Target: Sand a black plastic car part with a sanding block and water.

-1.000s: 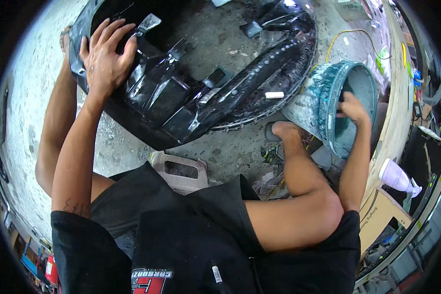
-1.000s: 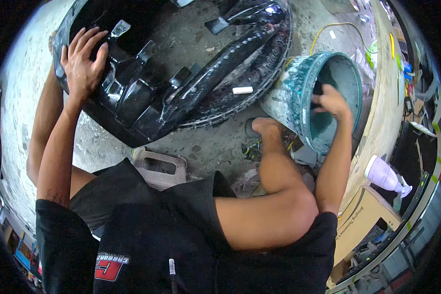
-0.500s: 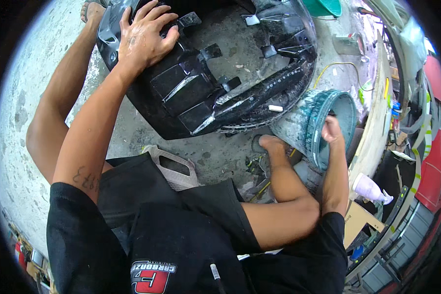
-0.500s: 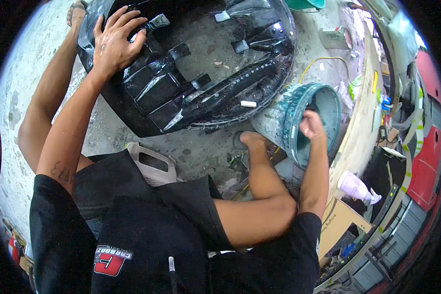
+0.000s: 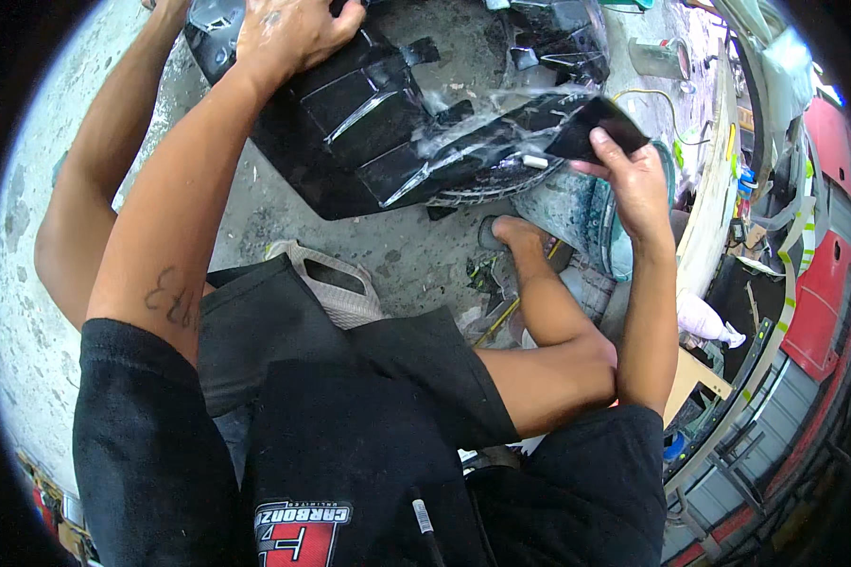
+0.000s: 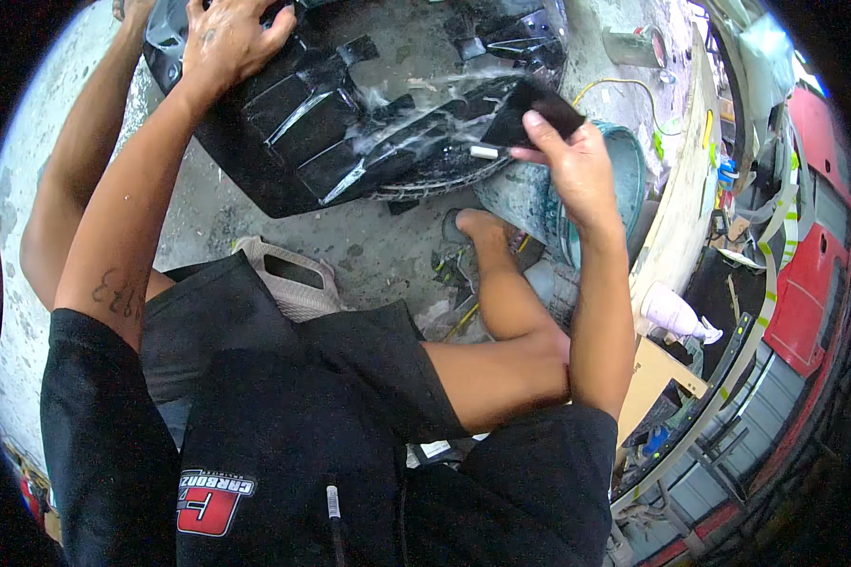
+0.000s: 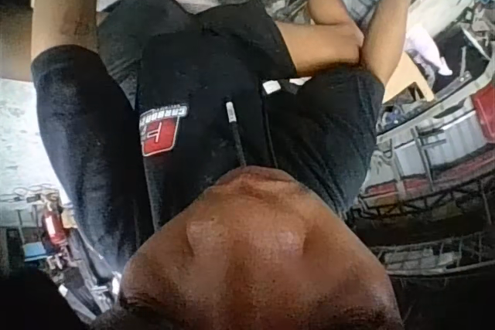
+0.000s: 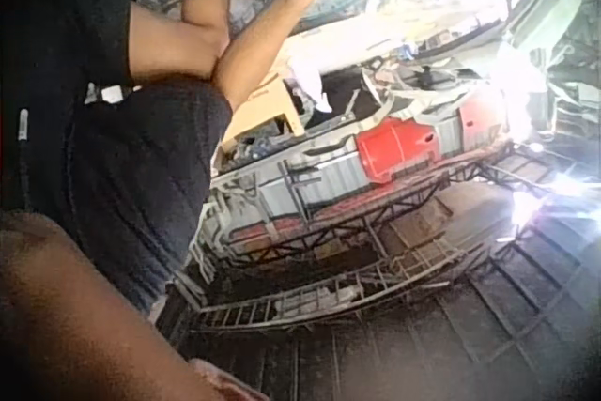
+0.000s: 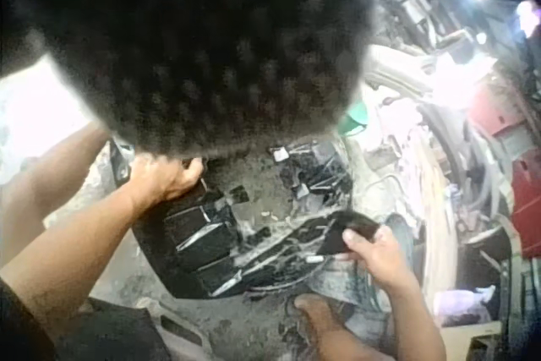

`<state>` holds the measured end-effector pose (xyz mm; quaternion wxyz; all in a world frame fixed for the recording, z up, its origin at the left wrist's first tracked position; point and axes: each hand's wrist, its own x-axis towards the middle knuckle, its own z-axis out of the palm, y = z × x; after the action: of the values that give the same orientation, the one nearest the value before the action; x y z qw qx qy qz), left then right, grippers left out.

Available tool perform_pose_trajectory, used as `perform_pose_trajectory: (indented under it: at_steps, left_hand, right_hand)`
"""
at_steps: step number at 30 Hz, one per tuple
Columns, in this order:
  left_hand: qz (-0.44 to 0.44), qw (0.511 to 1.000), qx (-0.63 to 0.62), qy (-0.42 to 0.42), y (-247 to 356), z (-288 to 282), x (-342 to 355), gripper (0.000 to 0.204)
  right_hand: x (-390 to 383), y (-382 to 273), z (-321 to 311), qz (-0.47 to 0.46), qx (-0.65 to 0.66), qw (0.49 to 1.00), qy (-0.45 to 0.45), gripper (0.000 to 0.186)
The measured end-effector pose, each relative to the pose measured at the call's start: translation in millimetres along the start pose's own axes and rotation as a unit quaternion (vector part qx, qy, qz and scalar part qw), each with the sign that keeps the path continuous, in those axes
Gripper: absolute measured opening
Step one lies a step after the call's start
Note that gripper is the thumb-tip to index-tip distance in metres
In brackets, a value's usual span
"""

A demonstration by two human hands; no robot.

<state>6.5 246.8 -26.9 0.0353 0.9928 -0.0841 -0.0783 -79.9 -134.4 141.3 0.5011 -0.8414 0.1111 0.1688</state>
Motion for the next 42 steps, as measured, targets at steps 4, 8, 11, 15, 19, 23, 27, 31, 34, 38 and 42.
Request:
perform_pose_trajectory:
  at_steps: [4,8,11,15,19,23,27,31,34,38,42]
  left_hand:
    - [0.101,0.975,0.147,0.132,-4.7,13.4,-8.4,0.042]
    - [0.066,0.989,0.084,0.100,-8.1,19.7,-7.5,0.041]
    - [0.059,0.990,0.068,0.107,-9.6,19.4,-5.8,0.040]
    - [0.058,0.990,0.054,0.120,-11.7,15.7,-9.1,0.040]
    - [0.065,0.987,0.045,0.141,-14.4,10.6,-9.9,0.039]
    - [0.077,0.985,0.035,0.147,-15.2,7.4,-7.1,0.039]
    - [0.083,0.983,0.039,0.156,-16.8,7.0,-5.7,0.039]
    - [0.092,0.981,0.045,0.163,-19.9,7.1,-2.7,0.038]
    - [0.096,0.979,0.059,0.167,-23.6,7.2,-0.9,0.038]
    - [0.115,0.974,0.087,0.177,-22.5,5.3,5.8,0.038]
    - [0.116,0.963,0.162,0.184,-6.5,-5.7,1.0,0.039]
  right_hand:
    - [-18.1,-10.2,-11.5,-0.050,-0.079,0.995,0.020,0.027]
    - [-25.8,-5.4,-1.4,-0.234,-0.249,0.939,-0.040,0.035]
    - [-21.8,6.6,36.4,-0.392,-0.415,0.820,-0.039,0.057]
    - [-27.0,42.8,89.3,-0.453,-0.521,0.704,-0.166,0.058]
    - [-29.2,69.0,96.5,-0.478,-0.468,0.738,-0.086,0.068]
    - [-31.1,71.6,99.4,-0.488,-0.497,0.712,-0.084,0.059]
    - [-15.6,73.1,83.1,-0.510,-0.431,0.741,-0.068,0.066]
    - [10.9,70.7,10.7,-0.364,-0.511,0.758,0.175,0.033]
    - [13.0,49.2,-51.9,-0.321,-0.410,0.826,0.217,0.037]
    - [10.3,46.5,-73.4,-0.218,-0.442,0.848,0.194,0.034]
    - [30.4,106.3,-66.5,-0.264,-0.424,0.823,0.269,0.031]
